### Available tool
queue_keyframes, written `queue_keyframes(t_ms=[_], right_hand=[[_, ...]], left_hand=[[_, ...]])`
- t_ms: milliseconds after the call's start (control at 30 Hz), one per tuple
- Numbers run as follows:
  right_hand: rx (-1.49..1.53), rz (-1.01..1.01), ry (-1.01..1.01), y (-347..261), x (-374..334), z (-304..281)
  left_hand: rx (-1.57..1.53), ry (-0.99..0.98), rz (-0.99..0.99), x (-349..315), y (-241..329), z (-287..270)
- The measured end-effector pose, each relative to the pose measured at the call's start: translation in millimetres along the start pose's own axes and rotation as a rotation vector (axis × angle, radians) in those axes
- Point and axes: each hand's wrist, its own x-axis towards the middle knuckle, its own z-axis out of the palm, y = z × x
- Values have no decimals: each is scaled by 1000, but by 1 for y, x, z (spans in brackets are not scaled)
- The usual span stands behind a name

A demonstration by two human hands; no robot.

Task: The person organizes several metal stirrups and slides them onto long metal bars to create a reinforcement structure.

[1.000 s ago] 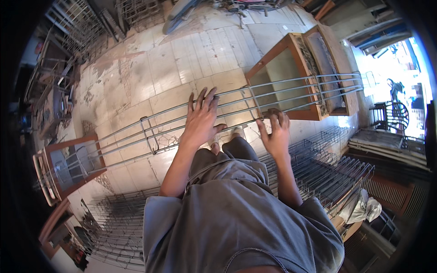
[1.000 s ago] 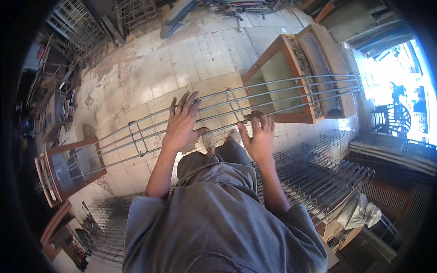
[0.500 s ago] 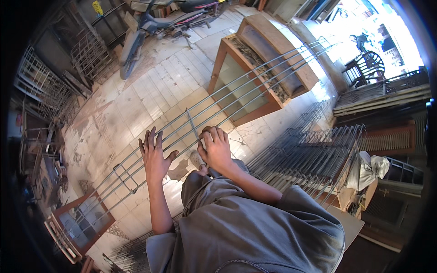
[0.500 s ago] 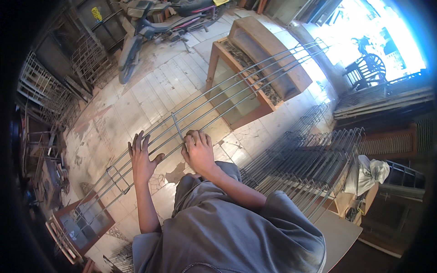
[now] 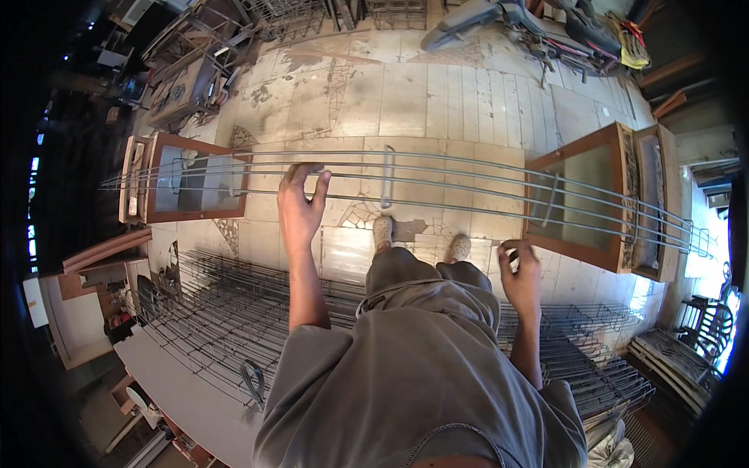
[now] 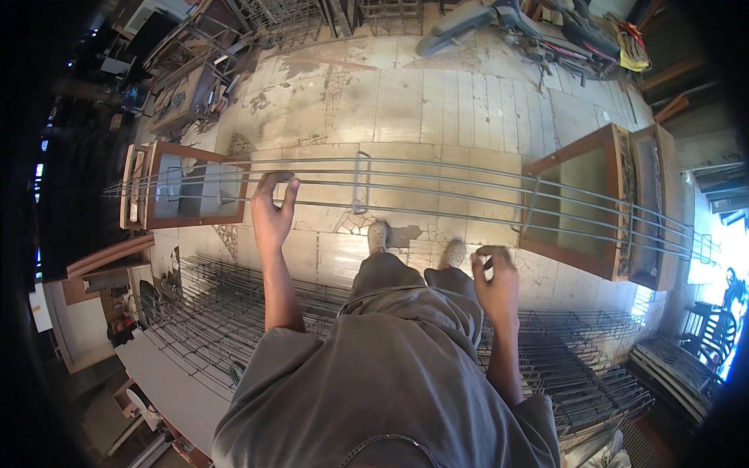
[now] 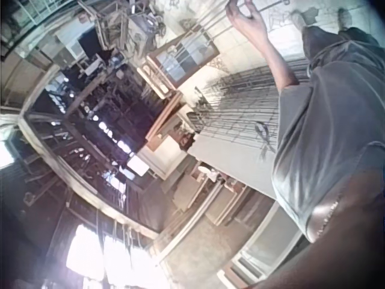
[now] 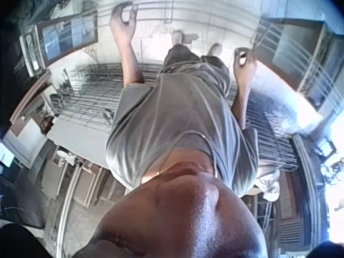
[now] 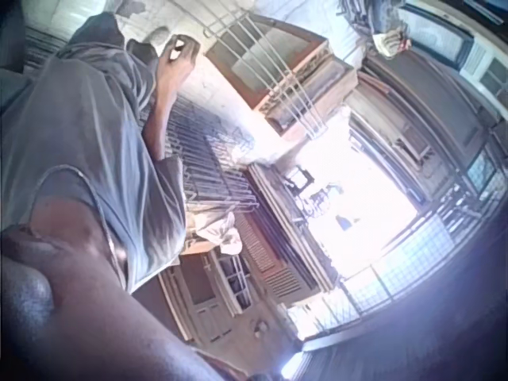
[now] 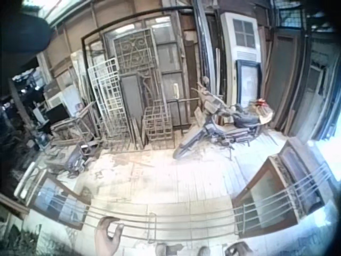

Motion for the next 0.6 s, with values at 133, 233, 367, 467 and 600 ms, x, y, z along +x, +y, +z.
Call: queue_keyframes(t_ms=[133, 233, 367, 467, 600], right_hand=[[-4, -172, -325, -23, 8, 69], [262, -35, -109, -53, 24, 149], [309, -43, 146, -80, 30, 234], [301, -25, 231, -85, 29, 268], [87, 34, 426, -75, 21, 283]], left_hand=[[186, -135, 149, 5, -77, -8], [177, -224, 161, 25, -104, -5], [130, -360, 277, 44, -136, -12], [109, -462, 318, 45, -152, -14], [158, -521, 345, 43, -155, -21]])
